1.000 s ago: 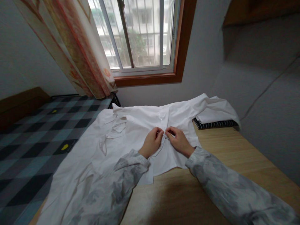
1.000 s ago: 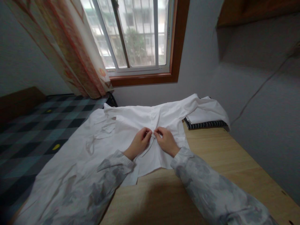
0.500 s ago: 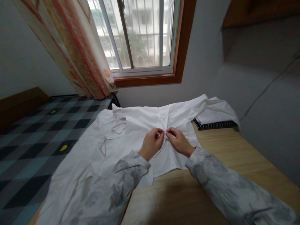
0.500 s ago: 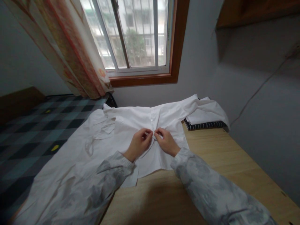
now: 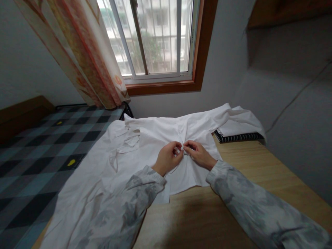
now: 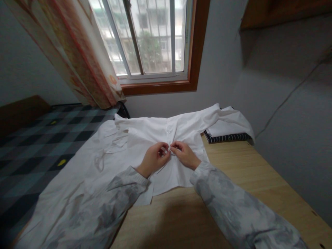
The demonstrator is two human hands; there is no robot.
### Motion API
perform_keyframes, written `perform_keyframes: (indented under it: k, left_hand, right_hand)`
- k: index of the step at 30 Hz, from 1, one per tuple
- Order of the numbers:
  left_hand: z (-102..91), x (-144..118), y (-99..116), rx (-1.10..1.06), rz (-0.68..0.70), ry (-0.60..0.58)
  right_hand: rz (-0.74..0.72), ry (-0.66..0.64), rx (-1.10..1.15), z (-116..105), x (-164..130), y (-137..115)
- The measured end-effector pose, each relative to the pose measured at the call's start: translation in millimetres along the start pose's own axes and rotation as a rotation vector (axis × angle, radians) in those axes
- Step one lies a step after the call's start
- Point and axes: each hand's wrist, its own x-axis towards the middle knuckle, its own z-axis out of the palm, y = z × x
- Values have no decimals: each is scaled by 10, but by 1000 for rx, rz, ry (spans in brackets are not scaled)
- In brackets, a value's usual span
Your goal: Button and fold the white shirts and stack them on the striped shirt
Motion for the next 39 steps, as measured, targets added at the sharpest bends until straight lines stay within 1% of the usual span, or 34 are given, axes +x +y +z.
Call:
perform_keyframes:
  k: [5,9,13,16,19,22,24,26,28,29,32,33,35,37,39]
  left_hand:
    - [12,-10,49,113,-9,46]
    - [12,3,99,119,-4,76]
    - [3,31,58,37,-6,86]
    - [4,66,-17,-99,-91,113]
    - [5,110,-91,-217,-192,178]
    - [9,152,-144,-301,-258,238]
    - [10,172,-153,-339,-276,245]
    - [-3,174,-125,-348,-274,211]
    - [-48,143,-54,-287,-246,128]
    - [-86,112,-6,-225,-224,84]
    - [-248,-55,154,76,-111,-2]
    - [-309,-129,202,186,-64,-15]
    - [-415,-286,276,371,18,-38]
    - [-484,-432,314,472,58,-70]
    - [-509,-541,324,511,55,-97]
  right_hand:
    - [-13,-20,7,8,8,-46]
    - [-47,-25,-26,43,9,-88]
    - [-94,9,-70,101,-8,-128]
    - [-105,56,-146,101,-38,-192]
    - [-136,64,-368,-7,-102,-271]
    - [-173,-1,-639,-226,-233,-333]
    - [-182,-44,-735,-393,-354,-355]
    - [-175,-58,-760,-540,-481,-366]
    - [-173,-51,-750,-647,-592,-370]
    - [-181,-47,-744,-683,-636,-373]
    - [-228,-31,-744,-716,-728,-392]
    - [-233,-21,-744,-703,-748,-402]
    - [-200,14,-735,-647,-781,-430]
    - [-127,51,-722,-561,-808,-462]
    - [-58,75,-721,-465,-827,-492]
